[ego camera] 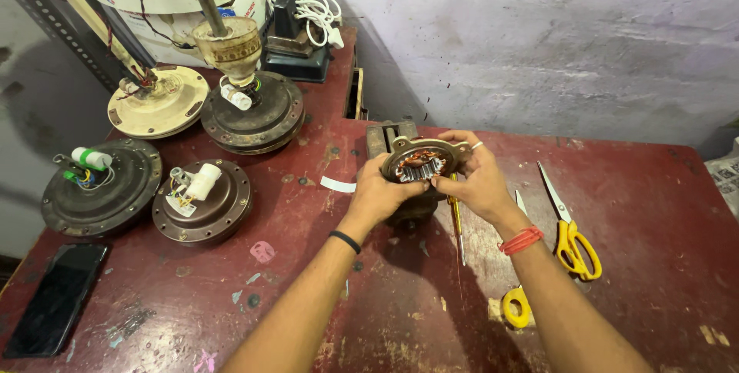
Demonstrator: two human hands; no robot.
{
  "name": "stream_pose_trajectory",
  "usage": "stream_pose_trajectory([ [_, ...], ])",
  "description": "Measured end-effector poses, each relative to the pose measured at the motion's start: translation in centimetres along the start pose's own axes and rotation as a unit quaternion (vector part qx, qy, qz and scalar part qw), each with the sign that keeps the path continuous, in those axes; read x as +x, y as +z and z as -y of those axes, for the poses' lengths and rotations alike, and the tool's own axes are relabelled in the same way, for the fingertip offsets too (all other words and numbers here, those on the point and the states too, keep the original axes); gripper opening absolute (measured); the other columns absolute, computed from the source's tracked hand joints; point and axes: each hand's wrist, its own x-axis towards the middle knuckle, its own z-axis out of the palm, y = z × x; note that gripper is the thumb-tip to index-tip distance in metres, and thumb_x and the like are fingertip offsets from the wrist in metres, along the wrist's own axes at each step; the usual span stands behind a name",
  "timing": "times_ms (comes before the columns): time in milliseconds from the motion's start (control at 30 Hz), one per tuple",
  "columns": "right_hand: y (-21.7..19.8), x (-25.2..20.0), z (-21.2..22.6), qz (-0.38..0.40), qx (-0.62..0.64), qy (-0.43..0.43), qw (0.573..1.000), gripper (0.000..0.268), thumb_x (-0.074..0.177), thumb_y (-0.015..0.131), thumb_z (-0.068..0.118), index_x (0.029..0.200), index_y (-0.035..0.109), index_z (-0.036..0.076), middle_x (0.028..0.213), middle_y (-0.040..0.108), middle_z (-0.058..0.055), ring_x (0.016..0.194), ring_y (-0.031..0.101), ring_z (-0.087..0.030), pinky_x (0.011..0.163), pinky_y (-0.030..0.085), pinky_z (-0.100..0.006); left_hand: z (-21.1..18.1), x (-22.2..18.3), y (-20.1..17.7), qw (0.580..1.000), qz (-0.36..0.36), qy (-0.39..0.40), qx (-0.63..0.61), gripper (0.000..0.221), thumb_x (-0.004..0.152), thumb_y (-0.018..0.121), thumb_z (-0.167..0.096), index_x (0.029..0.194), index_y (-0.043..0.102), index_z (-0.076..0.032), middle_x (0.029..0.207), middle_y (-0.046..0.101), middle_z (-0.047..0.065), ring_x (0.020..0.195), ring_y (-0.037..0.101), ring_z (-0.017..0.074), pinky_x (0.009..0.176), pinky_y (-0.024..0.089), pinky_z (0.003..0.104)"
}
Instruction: The person works on a ceiling fan motor stator, using a screwdriver to adjust and secure copper windings within the laminated core. The hands repeatedly press and align the coils while holding the stator steady on a workbench.
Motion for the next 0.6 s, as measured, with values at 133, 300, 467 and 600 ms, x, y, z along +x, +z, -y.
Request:
stream_pose_trajectory([
  [133,-0.6,0.3,-1.7,0.006,0.039,0.021,0.999,0.058,0.077,0.075,-0.009,0.127,0.050,0.005,0.109,0.068,-0.002,0.098,0.065,-0.010,0.084,0.055,-0.027,-0.1,-0.1,-0.1,1.000,0.004,0.012,-0.010,0.041,0.066,0.088,-0.012,0.102,0.072,-0.003,0.095,0.078,0.004,0.087,0.072,0.0114,0.080,0.058,0.029],
  [300,-1.5,0.9,-2.2,0.053,0.061,0.030,0.996,0.059,0.077,0.076,-0.009,0.126,0.047,0.005,0.105,0.068,-0.003,0.096,0.065,-0.010,0.082,0.055,-0.027,0.2,0.2,-0.1,1.000,0.013,0.014,-0.019,0.040,0.066,0.088,-0.011,0.102,0.071,-0.002,0.094,0.077,0.004,0.087,0.071,0.0106,0.080,0.058,0.029],
  [467,-0.7,0.2,-0.8,0.003,-0.023,-0.023,0.999,0.057,0.078,0.076,-0.006,0.126,0.048,0.004,0.104,0.069,-0.005,0.095,0.067,-0.010,0.085,0.056,-0.027,0.4,0.4,0.1,0.998,0.028,0.020,-0.054,0.042,0.066,0.088,-0.009,0.104,0.071,-0.003,0.096,0.075,0.001,0.089,0.069,0.0100,0.082,0.058,0.028],
  [600,0.0,-0.4,0.2,-0.020,-0.060,-0.039,0.997,0.059,0.076,0.075,-0.003,0.127,0.047,0.003,0.102,0.069,-0.006,0.092,0.067,-0.011,0.082,0.056,-0.027,0.7,0.4,0.2,0.999,0.020,0.018,-0.034,0.039,0.067,0.088,-0.009,0.102,0.072,-0.003,0.095,0.075,0.002,0.089,0.069,0.0098,0.082,0.058,0.029],
])
